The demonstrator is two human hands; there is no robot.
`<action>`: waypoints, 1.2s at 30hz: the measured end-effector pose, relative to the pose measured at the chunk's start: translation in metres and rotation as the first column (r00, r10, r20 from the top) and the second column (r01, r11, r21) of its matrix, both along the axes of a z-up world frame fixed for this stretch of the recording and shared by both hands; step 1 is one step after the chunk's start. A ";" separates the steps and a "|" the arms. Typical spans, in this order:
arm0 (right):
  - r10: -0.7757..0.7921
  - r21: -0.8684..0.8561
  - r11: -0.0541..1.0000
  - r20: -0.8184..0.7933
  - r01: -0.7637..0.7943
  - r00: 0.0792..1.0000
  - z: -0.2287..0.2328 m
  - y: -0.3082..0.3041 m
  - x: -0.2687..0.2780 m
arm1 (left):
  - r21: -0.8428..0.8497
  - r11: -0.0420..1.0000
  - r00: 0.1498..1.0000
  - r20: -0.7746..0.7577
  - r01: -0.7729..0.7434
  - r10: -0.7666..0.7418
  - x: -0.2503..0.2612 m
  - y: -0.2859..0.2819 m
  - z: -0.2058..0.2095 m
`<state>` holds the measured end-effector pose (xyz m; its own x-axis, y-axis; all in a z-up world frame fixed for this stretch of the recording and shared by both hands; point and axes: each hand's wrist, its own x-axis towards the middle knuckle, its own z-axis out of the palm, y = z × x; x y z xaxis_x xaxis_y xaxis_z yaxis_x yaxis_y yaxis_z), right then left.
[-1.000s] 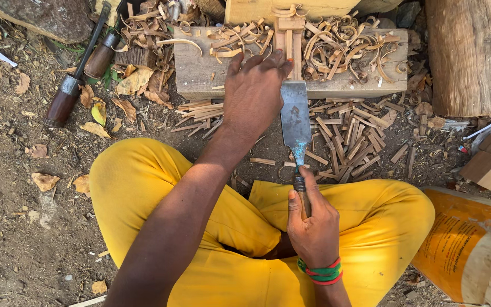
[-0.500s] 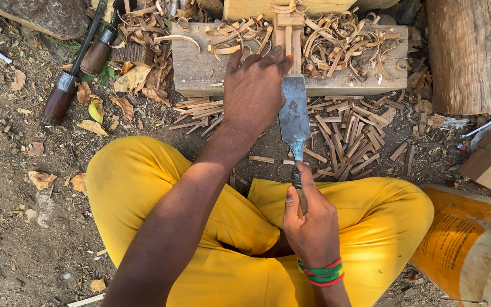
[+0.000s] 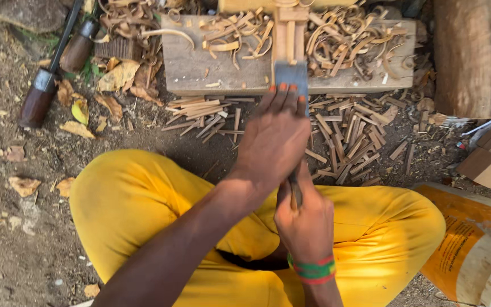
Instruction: The person uses a chisel to carve grooves and details into a small wooden piece held against a block on the ground, using their hands to clear wood shavings.
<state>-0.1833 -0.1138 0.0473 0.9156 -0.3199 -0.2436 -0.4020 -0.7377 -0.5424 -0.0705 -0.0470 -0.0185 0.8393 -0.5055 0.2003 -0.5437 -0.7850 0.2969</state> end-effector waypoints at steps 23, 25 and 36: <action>-0.381 0.584 0.770 0.100 0.255 0.919 0.007 -0.034 -0.013 | -0.470 0.824 0.949 -0.168 -0.315 0.267 0.086 0.055 0.013; -0.351 0.576 0.784 0.105 0.231 0.930 -0.001 -0.044 -0.019 | -0.254 0.917 0.931 -0.276 -0.309 0.238 0.081 0.042 0.008; -0.145 0.302 0.951 0.248 0.065 0.958 -0.033 -0.055 -0.041 | -0.075 0.977 0.968 0.135 -0.202 0.210 0.111 0.014 -0.024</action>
<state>-0.2243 -0.1690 0.0138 0.9242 -0.3703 -0.0933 -0.2815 -0.4956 -0.8217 0.0402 -0.0333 -0.0422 0.8850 -0.3082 0.3490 -0.4120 -0.8675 0.2787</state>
